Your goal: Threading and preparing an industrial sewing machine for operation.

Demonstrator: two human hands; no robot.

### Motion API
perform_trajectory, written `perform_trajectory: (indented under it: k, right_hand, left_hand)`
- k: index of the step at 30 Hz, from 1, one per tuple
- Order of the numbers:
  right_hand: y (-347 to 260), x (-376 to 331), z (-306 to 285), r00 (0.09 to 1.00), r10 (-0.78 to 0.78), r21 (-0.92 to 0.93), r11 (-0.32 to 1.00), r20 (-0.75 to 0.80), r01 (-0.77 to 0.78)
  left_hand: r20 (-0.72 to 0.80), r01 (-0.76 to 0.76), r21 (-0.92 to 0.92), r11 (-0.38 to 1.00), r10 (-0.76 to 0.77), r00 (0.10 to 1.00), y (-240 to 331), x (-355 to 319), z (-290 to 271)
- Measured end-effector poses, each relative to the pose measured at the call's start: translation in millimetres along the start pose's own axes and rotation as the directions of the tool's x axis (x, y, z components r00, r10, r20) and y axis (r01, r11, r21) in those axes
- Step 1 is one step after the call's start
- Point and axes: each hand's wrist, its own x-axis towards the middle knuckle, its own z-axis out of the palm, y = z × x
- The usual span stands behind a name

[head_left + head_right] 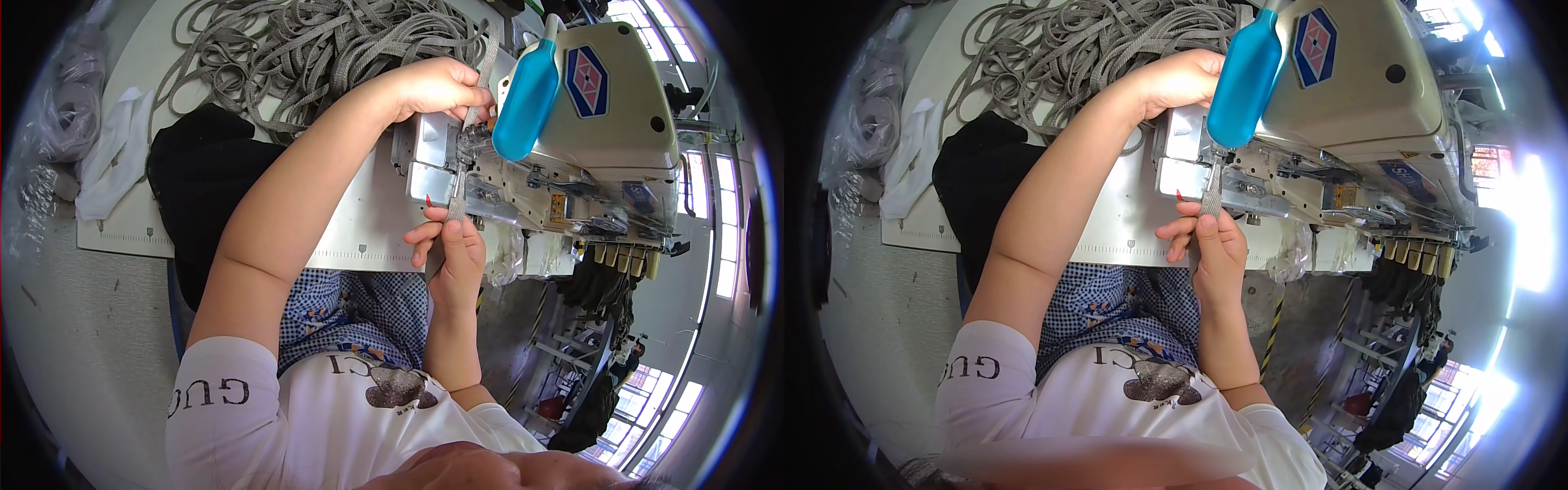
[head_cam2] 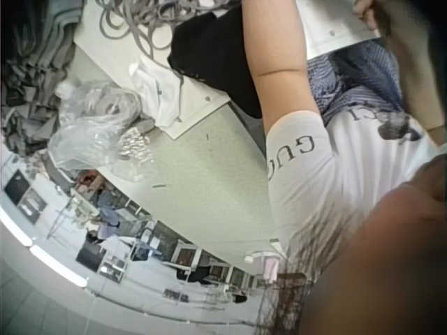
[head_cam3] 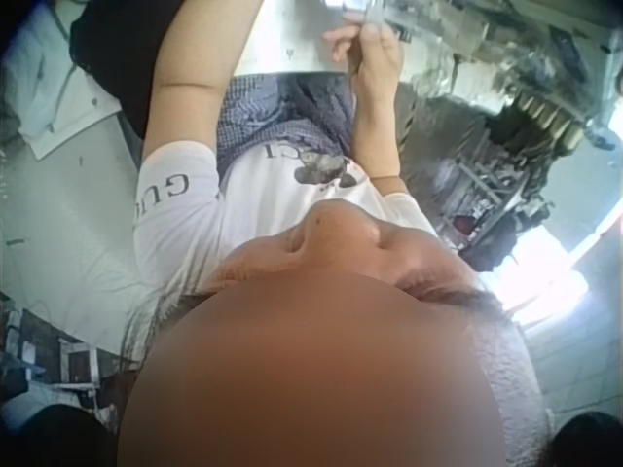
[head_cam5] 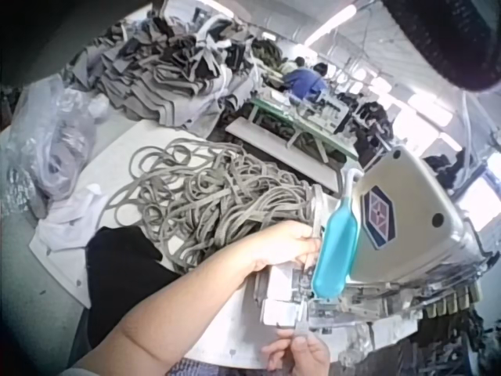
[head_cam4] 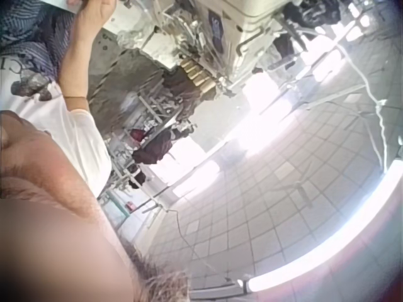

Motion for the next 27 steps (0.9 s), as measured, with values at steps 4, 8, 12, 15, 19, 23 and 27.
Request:
perform_trajectory:
  k: [4,8,12,15,19,23,27]
  right_hand:
    - [0.6,0.6,-0.2,1.000,-0.005,-0.008,1.000,0.000,0.005]
    - [0.5,0.5,0.5,1.000,-0.007,-0.016,1.000,-0.002,0.007]
    - [-0.4,0.2,1.6,1.000,-0.004,-0.016,1.000,-0.011,0.004]
    - [-0.9,0.0,2.4,1.000,-0.005,-0.021,1.000,-0.016,0.004]
    - [-1.3,-0.7,3.6,1.000,-0.004,-0.023,1.000,-0.019,0.003]
    - [-1.2,-0.9,3.6,1.000,0.003,-0.024,1.000,-0.025,-0.003]
    - [-1.4,-0.9,3.5,1.000,-0.001,-0.023,1.000,-0.026,0.000]
  left_hand:
    - [0.001,-0.001,-0.007,1.000,0.001,1.000,-0.8,0.3,-0.5]
    - [-0.001,-0.008,-0.020,1.000,0.008,1.000,-1.2,0.4,-0.2]
    - [0.000,-0.009,-0.016,1.000,0.009,1.000,-2.2,1.6,-0.4]
    - [0.001,-0.007,-0.016,1.000,0.007,1.000,-2.5,1.7,-0.4]
    - [-0.005,-0.004,-0.026,1.000,0.004,1.000,-1.6,0.6,0.8]
    - [-0.012,-0.008,-0.037,0.999,0.008,1.000,-1.8,0.2,1.1]
    - [-0.003,-0.020,-0.036,0.999,0.020,1.000,-3.3,1.6,0.4]
